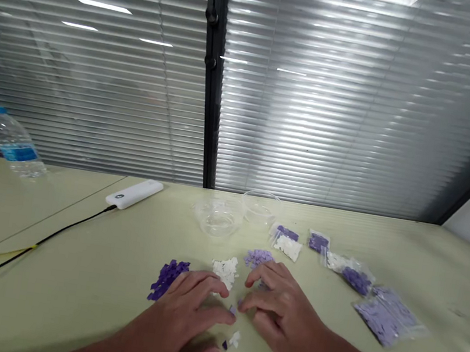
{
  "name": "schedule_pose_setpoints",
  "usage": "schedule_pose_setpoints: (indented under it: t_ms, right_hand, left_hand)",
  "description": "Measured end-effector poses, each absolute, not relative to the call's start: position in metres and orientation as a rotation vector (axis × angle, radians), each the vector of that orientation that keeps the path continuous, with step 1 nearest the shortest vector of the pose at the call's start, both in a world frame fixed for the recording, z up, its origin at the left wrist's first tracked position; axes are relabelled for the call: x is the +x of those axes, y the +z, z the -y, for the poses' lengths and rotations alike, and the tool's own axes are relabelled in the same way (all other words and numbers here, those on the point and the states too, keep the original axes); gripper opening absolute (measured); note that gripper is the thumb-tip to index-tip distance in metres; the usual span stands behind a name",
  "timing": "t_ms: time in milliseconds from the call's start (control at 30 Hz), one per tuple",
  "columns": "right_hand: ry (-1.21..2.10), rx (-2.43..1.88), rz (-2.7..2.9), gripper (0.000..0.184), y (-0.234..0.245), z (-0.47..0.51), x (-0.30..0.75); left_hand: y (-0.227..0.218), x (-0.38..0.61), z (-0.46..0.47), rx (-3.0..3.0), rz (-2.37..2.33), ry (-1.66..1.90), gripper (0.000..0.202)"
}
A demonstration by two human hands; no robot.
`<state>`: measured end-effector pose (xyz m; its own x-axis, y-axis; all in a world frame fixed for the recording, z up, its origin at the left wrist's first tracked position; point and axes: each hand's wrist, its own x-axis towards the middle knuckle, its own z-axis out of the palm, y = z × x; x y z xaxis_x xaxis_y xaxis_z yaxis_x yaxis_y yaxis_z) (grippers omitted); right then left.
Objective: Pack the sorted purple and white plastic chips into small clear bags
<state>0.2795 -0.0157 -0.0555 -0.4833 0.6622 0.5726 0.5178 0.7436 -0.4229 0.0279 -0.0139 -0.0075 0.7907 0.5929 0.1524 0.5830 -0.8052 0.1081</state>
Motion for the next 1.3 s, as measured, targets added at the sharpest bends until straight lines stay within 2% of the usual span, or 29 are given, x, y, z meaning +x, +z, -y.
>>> schedule_pose_setpoints:
  t_ms: [200, 367, 467, 567, 767, 900, 1000, 1167, 1300]
  right_hand:
    - [0.297, -0.842, 2.228, 0.047, -0.054, 0.017, 0.279]
    - [0.158, -0.985, 2.153, 0.035, -0.060, 0.014, 0.280]
    - [0.043, -1.163, 2.037, 0.028, -0.062, 0.010, 0.282]
    - [0.021, -1.227, 1.976, 0.025, -0.061, 0.009, 0.282]
    - [0.255, -0.805, 2.238, 0.042, -0.053, 0.020, 0.280]
    - [0.308, -0.709, 2.234, 0.043, -0.048, 0.023, 0.279]
    - [0.345, -0.656, 2.246, 0.043, -0.044, 0.025, 0.278]
    - [0.390, -0.647, 2.314, 0.050, -0.038, 0.026, 0.276]
    - [0.366, -0.722, 2.334, 0.050, -0.042, 0.022, 0.277]
  left_hand:
    - [-0.010, 0.027, 0.012, 2.918, -0.914, 0.276, 0.035]
    - [-0.008, 0.027, 0.014, 2.971, -0.933, 0.354, 0.023]
    - [-0.010, 0.022, 0.009, 3.010, -0.914, 0.550, 0.010]
    - [-0.015, 0.014, 0.001, 3.019, -0.989, 0.752, 0.011]
    - [-0.019, 0.007, -0.009, 2.683, -1.350, 0.572, 0.003]
    - [-0.016, 0.005, -0.018, 2.305, -1.477, 0.655, 0.020]
    - [-0.017, 0.003, -0.020, 2.230, -1.503, 0.684, 0.020]
    - [-0.027, 0.005, -0.016, 2.479, -1.283, 0.428, 0.064]
    - [-0.033, 0.004, -0.019, 2.581, -1.287, 0.422, 0.061]
